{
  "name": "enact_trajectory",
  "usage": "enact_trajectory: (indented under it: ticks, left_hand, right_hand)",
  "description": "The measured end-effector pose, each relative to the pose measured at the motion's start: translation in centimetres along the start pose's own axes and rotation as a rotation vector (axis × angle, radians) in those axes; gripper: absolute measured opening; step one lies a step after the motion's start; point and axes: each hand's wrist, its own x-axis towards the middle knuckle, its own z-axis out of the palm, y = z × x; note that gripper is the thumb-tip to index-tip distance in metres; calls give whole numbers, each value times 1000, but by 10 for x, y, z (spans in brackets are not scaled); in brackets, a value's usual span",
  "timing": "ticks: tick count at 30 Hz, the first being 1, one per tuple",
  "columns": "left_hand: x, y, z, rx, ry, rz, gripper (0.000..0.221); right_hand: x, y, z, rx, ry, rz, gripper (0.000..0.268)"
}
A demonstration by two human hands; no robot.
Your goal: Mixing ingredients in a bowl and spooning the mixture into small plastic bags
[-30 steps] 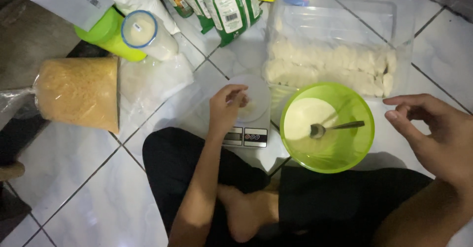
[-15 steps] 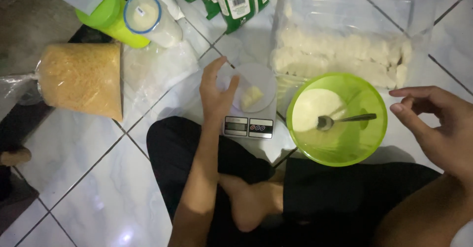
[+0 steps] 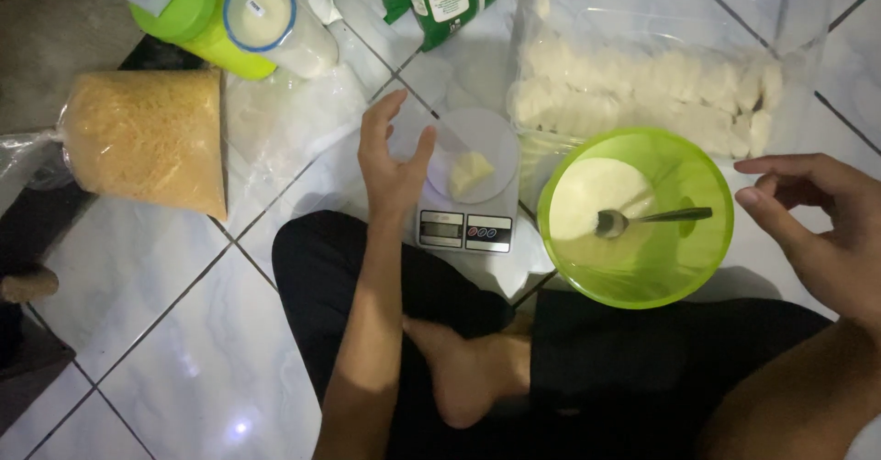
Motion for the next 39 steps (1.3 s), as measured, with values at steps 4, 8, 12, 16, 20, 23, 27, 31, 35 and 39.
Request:
enact_trajectory:
  ticks: [4,8,12,16,20,23,27,31,35,39]
  left_hand:
    - [1,0,-1,21,7,-12,48]
    - [2,8,-4,24,17,-41,47]
    - [3,8,-5,21,19,-59,46]
    - [4,1,-4,23,37,-42,45]
    - [5,-2,-6,30,58,-70,43]
    - [6,-3,-7,20,63,-79,41]
    - [6,-2,-7,-35,53,-152,31]
    - [9,-23,-7,-60,37,-183,31]
    - [15,-21,-20,26,-125,-515,39]
    - [12,-69,-18,94,-131,-609,36]
  right_hand:
    - [1,4,0,6,-7,-12,24]
    - [2,3,0,14,-36,-9,25]
    - [2,2,0,-26,-30,9,26]
    - [3,16,1,-12,-26,-19,27]
    - [2,10,0,-10,-33,3,28]
    - [2,9,1,-1,-38,-5,28]
    - [1,2,2,-33,-48,1,27]
    - [2,-5,2,-88,-40,25,29]
    - [1,-5,3,-92,-50,68,25]
    - [2,-6,4,-149,-49,39,20]
